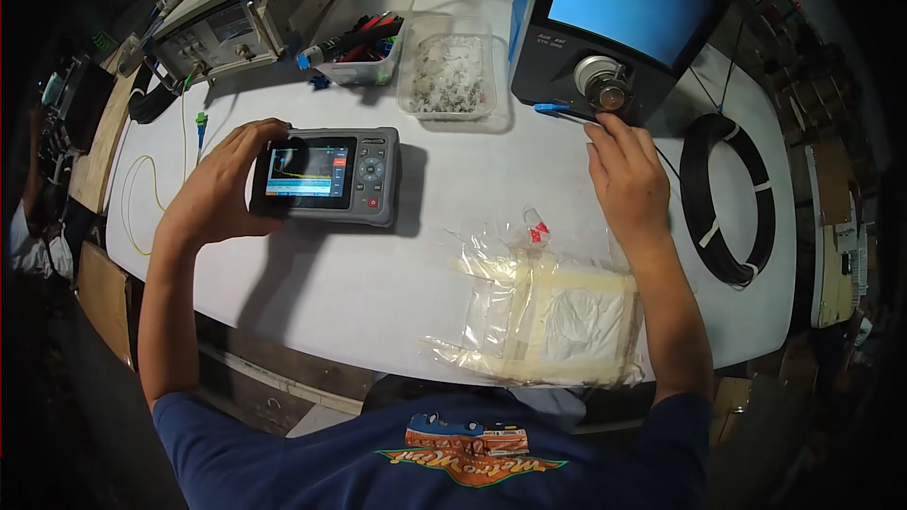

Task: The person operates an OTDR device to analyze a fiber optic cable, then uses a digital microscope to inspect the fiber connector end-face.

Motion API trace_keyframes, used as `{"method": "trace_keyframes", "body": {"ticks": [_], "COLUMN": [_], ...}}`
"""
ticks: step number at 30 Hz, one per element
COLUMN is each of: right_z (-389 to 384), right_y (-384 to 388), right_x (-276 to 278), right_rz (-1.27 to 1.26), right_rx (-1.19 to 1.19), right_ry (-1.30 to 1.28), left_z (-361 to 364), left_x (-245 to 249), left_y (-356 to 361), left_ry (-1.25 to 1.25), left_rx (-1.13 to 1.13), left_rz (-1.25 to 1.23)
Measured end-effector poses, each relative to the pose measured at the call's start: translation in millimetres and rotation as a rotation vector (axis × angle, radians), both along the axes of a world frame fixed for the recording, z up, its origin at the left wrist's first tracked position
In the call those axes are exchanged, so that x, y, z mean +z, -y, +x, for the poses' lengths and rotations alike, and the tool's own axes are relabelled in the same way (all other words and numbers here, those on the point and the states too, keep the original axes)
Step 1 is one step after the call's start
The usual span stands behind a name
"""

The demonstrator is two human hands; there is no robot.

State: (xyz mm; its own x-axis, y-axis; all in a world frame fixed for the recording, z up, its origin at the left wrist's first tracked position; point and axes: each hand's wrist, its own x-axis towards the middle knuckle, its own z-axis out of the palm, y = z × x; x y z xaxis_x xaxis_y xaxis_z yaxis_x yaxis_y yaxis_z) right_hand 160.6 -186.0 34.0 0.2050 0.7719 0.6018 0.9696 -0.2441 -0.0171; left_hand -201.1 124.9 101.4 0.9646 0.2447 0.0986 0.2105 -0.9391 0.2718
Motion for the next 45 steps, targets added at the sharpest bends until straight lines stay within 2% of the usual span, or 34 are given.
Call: {"method": "trace_keyframes", "body": {"ticks": [2, 4, 7, 9, 10, 13, 15, 16, 19, 21, 22, 23, 26, 36, 39, 41, 42, 44, 45], "right_z": [5.1, 8.9, 16.0, 15.7, 15.5, 13.9, 11.6, 10.8, 10.1, 10.8, 11.8, 12.4, 13.3, 14.2, 16.2, 13.7, 12.5, 11.3, 9.7], "right_y": [-2.8, -1.0, 0.9, 0.9, 0.1, 1.9, 4.0, 4.1, 5.5, 5.1, 5.5, 6.0, 5.9, 7.9, 5.5, 5.4, 6.4, 7.3, 5.7], "right_x": [-10.1, -18.7, -18.2, -17.4, -16.7, -14.7, -16.0, -15.9, -11.6, -12.5, -16.2, -17.4, -18.9, -21.9, -25.2, -24.8, -24.5, -22.7, -21.7], "right_rz": [-0.001, -0.08, -0.116, -0.061, -0.007, 0.074, 0.086, 0.095, 0.139, 0.161, 0.162, 0.164, 0.169, 0.205, 0.277, 0.303, 0.325, 0.344, 0.364], "right_rx": [-0.026, -0.148, -0.16, -0.114, -0.066, -0.003, 0.029, 0.061, 0.102, 0.118, 0.128, 0.138, 0.108, 0.159, 0.192, 0.206, 0.221, 0.239, 0.27], "right_ry": [0.064, 0.111, 0.109, 0.061, 0.019, 0.004, 0.024, 0.04, 0.086, 0.071, -0.004, -0.078, -0.154, -0.28, -0.282, -0.333, -0.385, -0.398, -0.408], "left_z": [-1.2, 1.7, 11.4, 18.9, 32.7, 82.2, 124.9, 148.1, 216.5, 245.3, 254.6, 260.4, 262.0, 259.6, 252.7, 250.7, 246.0, 228.4, 219.5], "left_x": [-3.0, -2.1, -2.0, -3.4, 3.8, 11.9, 15.1, -2.1, -30.1, -42.6, -46.7, -52.5, -55.6, -78.6, -72.3, -64.9, -57.4, -45.6, -54.0], "left_y": [1.0, 9.6, 16.2, 13.6, 21.0, 40.7, 54.5, 43.5, 17.5, -0.3, -7.8, -13.7, -12.4, -10.5, 0.7, 15.0, 29.0, 65.6, 86.1], "left_ry": [-0.024, -0.047, -0.095, 0.104, 0.219, 0.291, 0.192, 0.234, 0.169, 0.12, 0.004, -0.11, -0.14, -0.162, -0.088, 0.158, 0.155, 0.228, 0.343], "left_rx": [0.012, 0.066, 0.133, 0.062, -0.001, -0.071, -0.03, -0.113, -0.063, -0.027, -0.017, -0.007, 0.011, 0.1, 0.065, 0.116, 0.112, 0.154, 0.135], "left_rz": [0.004, -0.018, -0.028, -0.042, -0.098, -0.196, -0.22, -0.125, 0.076, 0.116, 0.146, 0.176, 0.116, 0.323, 0.396, 0.274, 0.27, -0.643, -1.059]}}
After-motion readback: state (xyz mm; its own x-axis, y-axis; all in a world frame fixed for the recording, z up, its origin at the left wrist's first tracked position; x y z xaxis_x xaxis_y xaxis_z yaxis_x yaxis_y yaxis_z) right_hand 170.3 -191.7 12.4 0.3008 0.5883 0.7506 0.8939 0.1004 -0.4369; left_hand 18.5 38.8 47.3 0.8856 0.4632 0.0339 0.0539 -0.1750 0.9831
